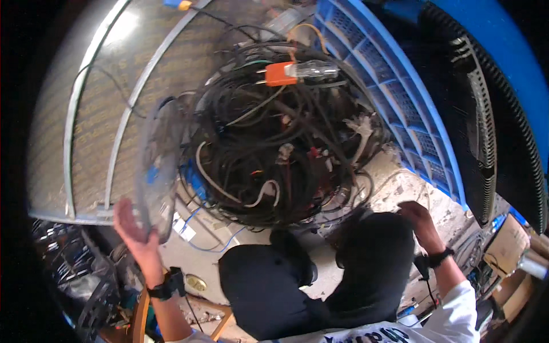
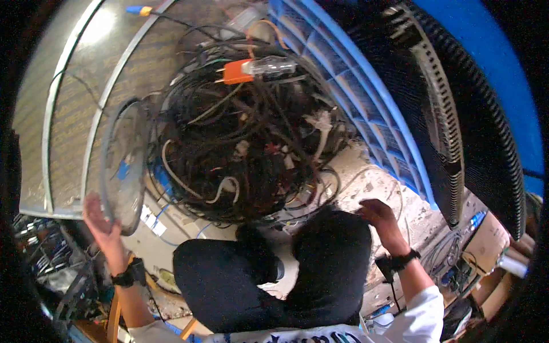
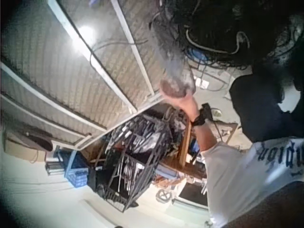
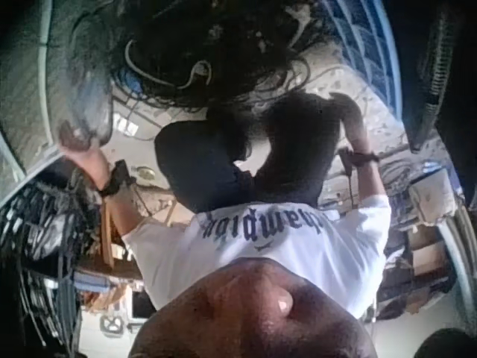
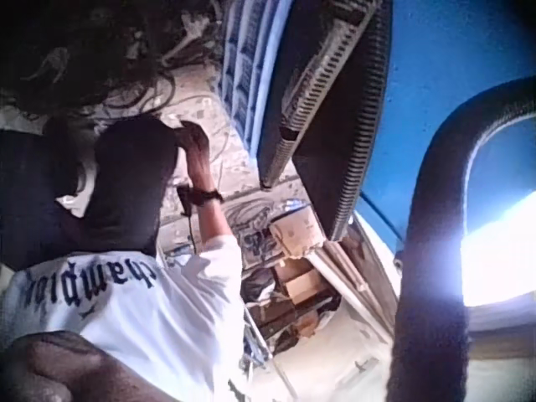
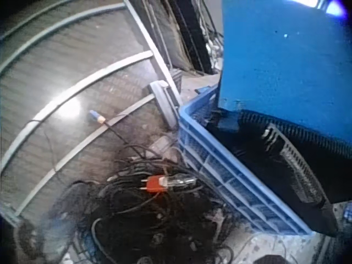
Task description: The person uses a screwdriver to manipulate the internal components of a blue electrical connector. They walk through a cluttered workshop to retrieve a second connector from a pile of wires and return to the workbench. The person then uses the screwdriver to adjust the terminals inside the second connector.
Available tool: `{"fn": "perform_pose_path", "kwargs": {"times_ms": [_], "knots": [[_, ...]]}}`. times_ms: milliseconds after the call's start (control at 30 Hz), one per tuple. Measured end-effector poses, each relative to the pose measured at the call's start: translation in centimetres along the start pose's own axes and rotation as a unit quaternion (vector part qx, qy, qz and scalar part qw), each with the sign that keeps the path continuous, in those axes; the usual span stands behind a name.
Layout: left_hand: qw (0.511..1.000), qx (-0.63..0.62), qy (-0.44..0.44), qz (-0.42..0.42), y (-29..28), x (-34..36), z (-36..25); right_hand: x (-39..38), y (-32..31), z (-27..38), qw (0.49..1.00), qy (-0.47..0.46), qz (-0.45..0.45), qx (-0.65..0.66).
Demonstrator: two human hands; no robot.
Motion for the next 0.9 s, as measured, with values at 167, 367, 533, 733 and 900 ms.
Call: {"fn": "perform_pose_path", "kwargs": {"times_ms": [167, 367, 533, 733, 900], "knots": [[1.0, -0.022, 0.003, 0.005, -0.1, 0.3, 0.3, 7.5, 0.5, -1.4, 0.997, -0.014, 0.039, 0.06], [0.999, -0.045, 0.01, -0.012, -0.4, -0.3, 0.5, 12.6, 4.3, 1.4, 0.988, -0.124, 0.082, 0.04], [0.995, -0.092, -0.009, -0.034, -0.4, 0.0, 0.1, 13.5, 6.4, 2.8, 0.982, -0.149, 0.114, 0.022], [0.992, -0.122, -0.01, -0.038, -1.1, -0.1, 0.6, 14.2, 6.7, 2.7, 0.989, -0.138, 0.06, -0.009], [0.993, -0.115, 0.019, -0.02, -0.8, 0.2, 0.8, 13.7, 8.7, 4.1, 0.977, -0.101, 0.183, 0.041]]}}
Point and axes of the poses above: each hand's wrist, its own x-axis towards the middle knuckle, its own y-axis out of the palm, z = x × y, the point moved 7 cm from there along x, towards the middle knuckle, and after that the axes turned 6 degrees about -x, right-handed, at the moved point
